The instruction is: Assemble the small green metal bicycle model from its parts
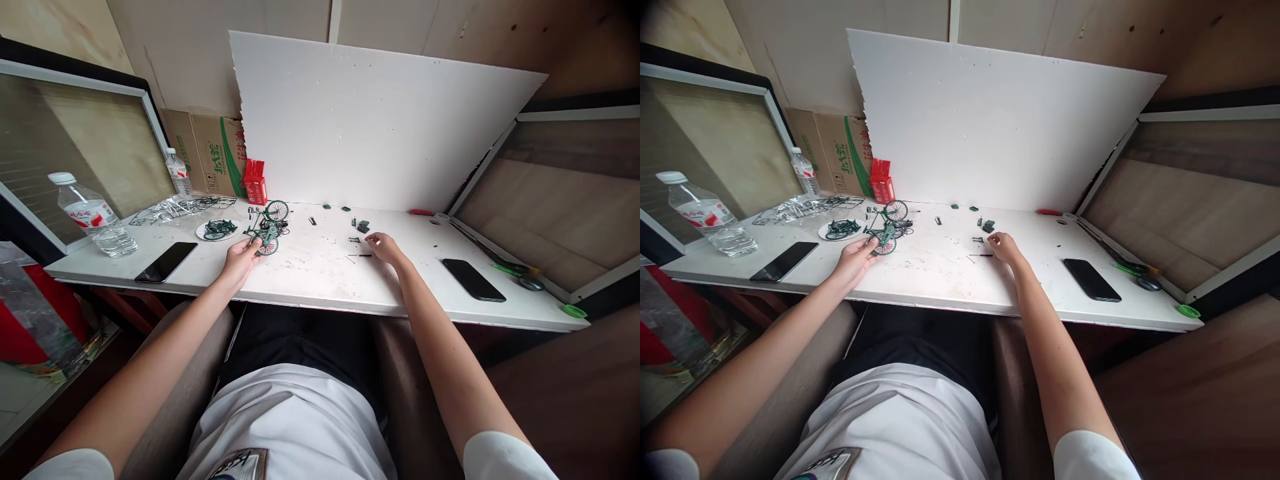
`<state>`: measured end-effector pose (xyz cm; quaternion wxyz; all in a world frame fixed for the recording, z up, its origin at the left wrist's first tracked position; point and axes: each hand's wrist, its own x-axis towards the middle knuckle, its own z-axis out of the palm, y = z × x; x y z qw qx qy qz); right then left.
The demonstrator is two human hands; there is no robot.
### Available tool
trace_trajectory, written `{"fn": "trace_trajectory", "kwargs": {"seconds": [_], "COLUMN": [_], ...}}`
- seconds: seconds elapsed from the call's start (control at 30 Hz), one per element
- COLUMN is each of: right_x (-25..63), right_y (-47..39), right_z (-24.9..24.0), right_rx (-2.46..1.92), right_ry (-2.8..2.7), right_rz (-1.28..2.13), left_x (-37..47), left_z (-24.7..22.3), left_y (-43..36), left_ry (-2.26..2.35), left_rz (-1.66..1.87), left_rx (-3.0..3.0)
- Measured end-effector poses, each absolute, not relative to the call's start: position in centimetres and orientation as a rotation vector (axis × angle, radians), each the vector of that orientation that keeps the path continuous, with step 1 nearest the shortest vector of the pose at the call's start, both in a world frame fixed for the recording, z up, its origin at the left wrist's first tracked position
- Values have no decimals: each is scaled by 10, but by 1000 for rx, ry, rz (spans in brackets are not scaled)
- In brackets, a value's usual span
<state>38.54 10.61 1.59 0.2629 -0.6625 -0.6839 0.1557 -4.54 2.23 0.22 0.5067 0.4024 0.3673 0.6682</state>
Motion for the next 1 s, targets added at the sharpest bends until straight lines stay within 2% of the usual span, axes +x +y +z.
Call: {"fn": "trace_trajectory", "kwargs": {"seconds": [0.23,0.4,0.57,0.7,0.83,0.93,1.0], "right_x": [379,381,371,331,276,240,222], "right_y": [122,111,57,-20,-103,-146,-160], "right_z": [11,17,40,48,7,-41,-67], "right_rx": [-1748,-1666,-1543,-1474,-1547,-1528,-1364], "right_ry": [-1906,-1708,-1528,-1383,-1205,-1477,-1773], "right_rz": [348,262,89,-48,59,202,346], "left_x": [-44,-63,-71,-60,-56,-60,-65], "left_z": [0,0,3,6,7,6,3], "left_y": [7,-50,-112,-125,-119,-115,-114], "left_ry": [895,1019,1213,1208,1184,1196,1194], "left_rz": [1507,1508,1495,1436,1437,1425,1415], "left_rx": [879,823,775,762,767,763,776]}}
